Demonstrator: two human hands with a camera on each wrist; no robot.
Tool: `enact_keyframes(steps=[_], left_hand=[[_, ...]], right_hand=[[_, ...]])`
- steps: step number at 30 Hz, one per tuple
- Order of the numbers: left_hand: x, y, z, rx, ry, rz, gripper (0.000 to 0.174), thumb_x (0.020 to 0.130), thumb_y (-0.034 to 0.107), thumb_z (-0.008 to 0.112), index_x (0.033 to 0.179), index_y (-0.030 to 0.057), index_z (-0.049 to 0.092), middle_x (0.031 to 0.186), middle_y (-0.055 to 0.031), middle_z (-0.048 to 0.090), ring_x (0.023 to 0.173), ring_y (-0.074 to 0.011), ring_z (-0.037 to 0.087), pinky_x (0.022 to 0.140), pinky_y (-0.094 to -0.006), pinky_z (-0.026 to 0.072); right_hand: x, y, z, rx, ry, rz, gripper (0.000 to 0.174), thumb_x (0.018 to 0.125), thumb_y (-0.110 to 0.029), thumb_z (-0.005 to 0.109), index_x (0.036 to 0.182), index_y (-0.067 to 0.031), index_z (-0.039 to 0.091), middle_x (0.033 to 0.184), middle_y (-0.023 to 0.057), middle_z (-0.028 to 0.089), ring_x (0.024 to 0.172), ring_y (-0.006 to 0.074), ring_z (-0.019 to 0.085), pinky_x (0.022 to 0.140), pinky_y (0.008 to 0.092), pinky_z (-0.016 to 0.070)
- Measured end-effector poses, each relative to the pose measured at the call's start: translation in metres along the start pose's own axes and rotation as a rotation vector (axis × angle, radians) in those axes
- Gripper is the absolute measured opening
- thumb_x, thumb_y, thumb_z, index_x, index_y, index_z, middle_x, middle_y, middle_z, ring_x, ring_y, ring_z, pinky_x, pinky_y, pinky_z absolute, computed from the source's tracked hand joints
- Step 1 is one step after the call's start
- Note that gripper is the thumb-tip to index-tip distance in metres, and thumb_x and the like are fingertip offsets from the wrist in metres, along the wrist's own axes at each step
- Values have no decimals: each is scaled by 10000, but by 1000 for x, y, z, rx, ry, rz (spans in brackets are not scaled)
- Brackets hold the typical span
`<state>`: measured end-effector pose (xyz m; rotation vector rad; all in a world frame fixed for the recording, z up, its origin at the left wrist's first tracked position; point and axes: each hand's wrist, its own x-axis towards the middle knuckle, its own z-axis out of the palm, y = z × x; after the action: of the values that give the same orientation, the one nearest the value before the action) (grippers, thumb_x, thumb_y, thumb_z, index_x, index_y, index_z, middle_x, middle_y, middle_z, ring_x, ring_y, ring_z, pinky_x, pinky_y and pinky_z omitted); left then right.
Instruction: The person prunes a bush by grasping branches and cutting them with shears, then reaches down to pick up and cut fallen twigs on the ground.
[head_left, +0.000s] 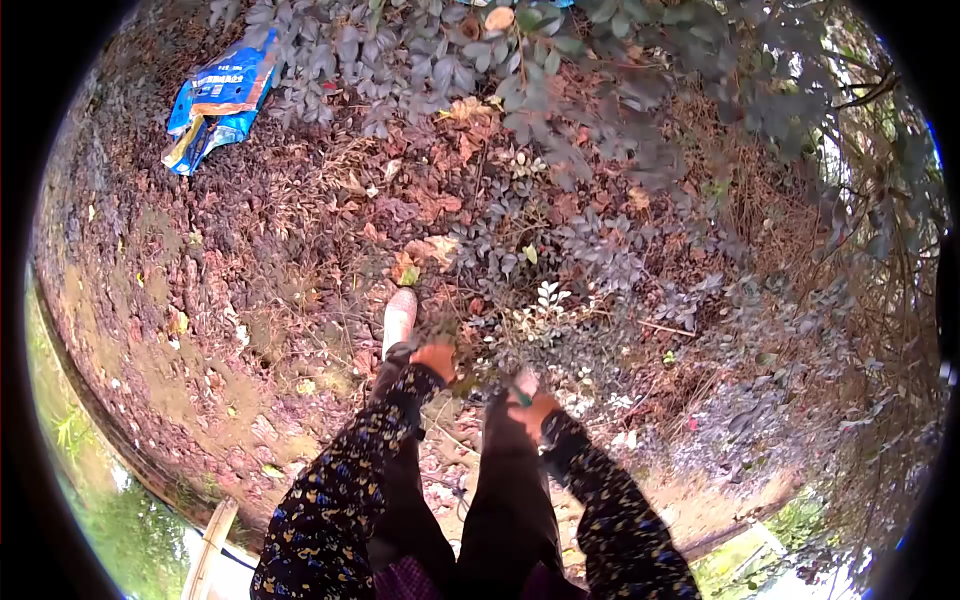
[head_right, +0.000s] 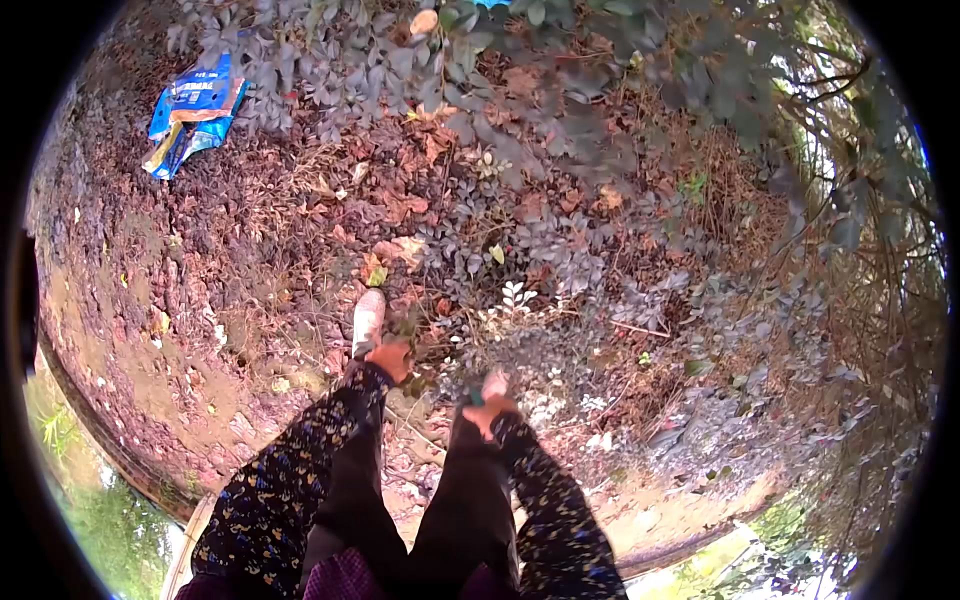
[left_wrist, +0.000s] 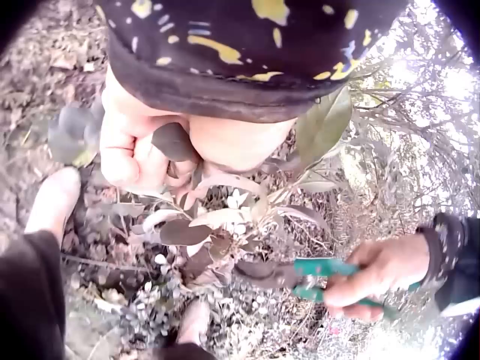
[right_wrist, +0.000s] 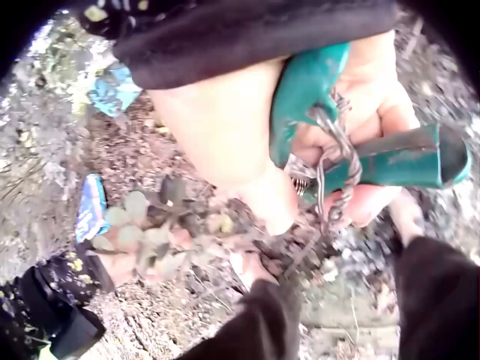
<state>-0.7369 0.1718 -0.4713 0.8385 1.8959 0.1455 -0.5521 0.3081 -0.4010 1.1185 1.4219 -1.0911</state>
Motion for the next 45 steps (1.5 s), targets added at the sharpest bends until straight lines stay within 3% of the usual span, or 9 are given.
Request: enact_keyframes(steps=[5, 17, 19, 23, 31, 37, 42, 43, 45], left_hand=[[-31, 0, 32, -63, -33, 50, 254, 712, 219, 504, 900, 58, 559, 855, -168, 603, 809, -333, 583, 707, -419, 466], [63, 76, -79, -304, 460, 330, 146, 786, 174, 476, 839, 83, 577, 676, -155, 579, 644, -310, 587, 557, -400, 469], [52, 99, -116, -1322, 83, 117, 160, 822, 191, 494, 852, 58, 579, 638, -108, 584, 560, -236, 592, 458, -332, 467], [24, 118, -153, -1598, 10, 349, 293, 813, 309, 572, 871, 22, 587, 637, -78, 579, 519, -166, 577, 492, -295, 500], [-43, 143, -134, -1489, 306, 320, 206, 872, 172, 437, 853, 0, 549, 590, -18, 537, 467, -74, 483, 433, -198, 398], [-47, 123, -128, -957, 810, 508, 138, 829, 144, 489, 823, 40, 580, 597, -25, 538, 545, -93, 518, 511, -241, 425], [-103, 79, -190, -1066, 604, 460, 111, 820, 61, 478, 859, 17, 572, 660, -13, 536, 585, -67, 495, 534, -207, 407], [-114, 67, -205, -982, 674, 496, 111, 820, 56, 475, 858, 16, 572, 666, -14, 538, 580, -67, 495, 532, -206, 408], [-130, 41, -225, -1093, 671, 513, 108, 818, 52, 480, 852, 14, 575, 679, -22, 558, 577, -68, 504, 531, -210, 423]], right_hand=[[23, 86, 118, 197, -394, 505, 473, 710, -420, 634, 597, 33, 560, 478, 97, 544, 390, 184, 539, 389, 302, 439], [-39, 14, 94, 379, -53, -33, 435, 762, -401, 587, 645, 17, 559, 530, 86, 555, 435, 168, 550, 392, 271, 430], [-61, -7, 72, 736, -28, -123, 421, 777, -410, 574, 692, 2, 580, 589, 102, 581, 485, 176, 561, 449, 301, 431], [-71, -26, 40, 1315, -209, -294, 373, 827, -411, 514, 828, -39, 533, 708, 80, 584, 580, 163, 557, 464, 262, 406], [-90, -93, -25, 1642, -373, -658, 350, 838, -360, 481, 998, -53, 530, 880, 72, 584, 770, 185, 555, 653, 317, 440], [-97, -99, -25, 1565, -263, -374, 206, 769, -143, 531, 943, -36, 559, 849, 79, 588, 645, 208, 553, 629, 305, 445], [-152, -114, -12, 1282, 31, -749, 240, 778, -123, 535, 983, 1, 521, 882, 132, 583, 691, 202, 570, 572, 279, 483], [-140, -104, -25, 1537, -311, -325, 249, 781, -115, 532, 999, 2, 510, 882, 127, 581, 687, 216, 563, 586, 316, 487], [-136, -93, -18, 1489, -231, -367, 227, 788, -120, 530, 981, -3, 514, 862, 124, 581, 685, 231, 560, 600, 367, 485]])
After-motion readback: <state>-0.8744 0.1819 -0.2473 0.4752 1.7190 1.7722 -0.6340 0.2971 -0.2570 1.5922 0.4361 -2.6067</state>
